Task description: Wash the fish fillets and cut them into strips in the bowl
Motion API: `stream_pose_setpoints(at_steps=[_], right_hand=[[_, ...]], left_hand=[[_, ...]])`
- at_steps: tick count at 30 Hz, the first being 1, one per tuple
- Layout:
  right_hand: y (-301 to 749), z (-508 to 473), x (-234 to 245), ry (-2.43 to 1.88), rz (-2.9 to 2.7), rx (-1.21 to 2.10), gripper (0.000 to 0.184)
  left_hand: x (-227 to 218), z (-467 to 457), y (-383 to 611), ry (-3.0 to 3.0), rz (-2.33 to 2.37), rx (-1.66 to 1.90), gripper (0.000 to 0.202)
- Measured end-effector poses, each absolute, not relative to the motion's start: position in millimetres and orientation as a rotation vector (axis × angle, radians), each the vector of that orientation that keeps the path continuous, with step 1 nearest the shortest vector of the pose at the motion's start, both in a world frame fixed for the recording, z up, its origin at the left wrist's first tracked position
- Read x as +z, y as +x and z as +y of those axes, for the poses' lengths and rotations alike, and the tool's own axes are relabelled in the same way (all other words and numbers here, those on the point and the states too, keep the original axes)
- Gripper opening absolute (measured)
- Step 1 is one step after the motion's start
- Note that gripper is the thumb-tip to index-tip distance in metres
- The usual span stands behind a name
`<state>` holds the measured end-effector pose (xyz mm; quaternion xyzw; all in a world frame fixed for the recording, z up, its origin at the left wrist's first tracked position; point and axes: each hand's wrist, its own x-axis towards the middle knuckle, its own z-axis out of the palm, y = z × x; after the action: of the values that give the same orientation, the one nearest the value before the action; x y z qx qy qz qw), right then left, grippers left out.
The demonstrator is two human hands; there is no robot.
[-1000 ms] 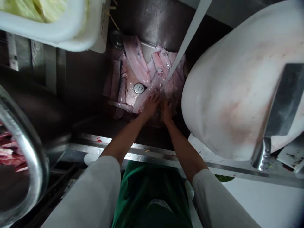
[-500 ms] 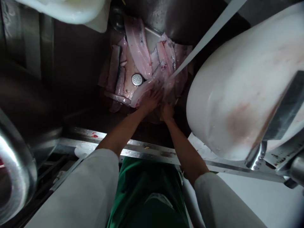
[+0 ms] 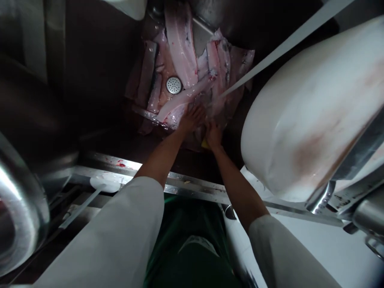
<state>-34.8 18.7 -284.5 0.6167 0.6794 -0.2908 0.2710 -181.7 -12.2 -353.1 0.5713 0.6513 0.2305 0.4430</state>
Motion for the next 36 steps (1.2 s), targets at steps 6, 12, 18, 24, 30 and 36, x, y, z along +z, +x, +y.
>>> stream_pose_setpoints(at_steps=[6, 12, 18, 24, 30, 36], right_hand=[[-20.7, -15.5, -294.0, 1.451, 1.708, -0.806, 0.045], [-24.5, 15.0, -276.3, 1.596, 1.638, -0.739, 0.044], [-46.5, 21.5, -307.1, 1.555, 1.91, -0.835, 0.051], [-15.5, -21.5, -286.0, 1.262, 1.678, -0.797, 0.054], [-35.2, 4.2, -292.4, 1.531, 1.884, -0.815, 0.043], [-21.1, -28.9, -293.4, 1.235, 1.692, -0.843, 0.043]], left_hand=[[-355.6, -11.7, -181.3, 1.344, 1.637, 0.631, 0.04], [-357.6, -10.8, -181.0, 1.38, 1.636, 0.631, 0.05], [-361.9, -12.6, -181.8, 1.368, 1.612, 0.594, 0.048], [-363.6, -14.8, -181.9, 1.379, 1.604, 0.553, 0.051], [-373.2, -16.2, -182.5, 1.414, 1.618, 0.635, 0.05], [-374.0, -16.8, -176.9, 1.497, 1.626, 0.555, 0.045]])
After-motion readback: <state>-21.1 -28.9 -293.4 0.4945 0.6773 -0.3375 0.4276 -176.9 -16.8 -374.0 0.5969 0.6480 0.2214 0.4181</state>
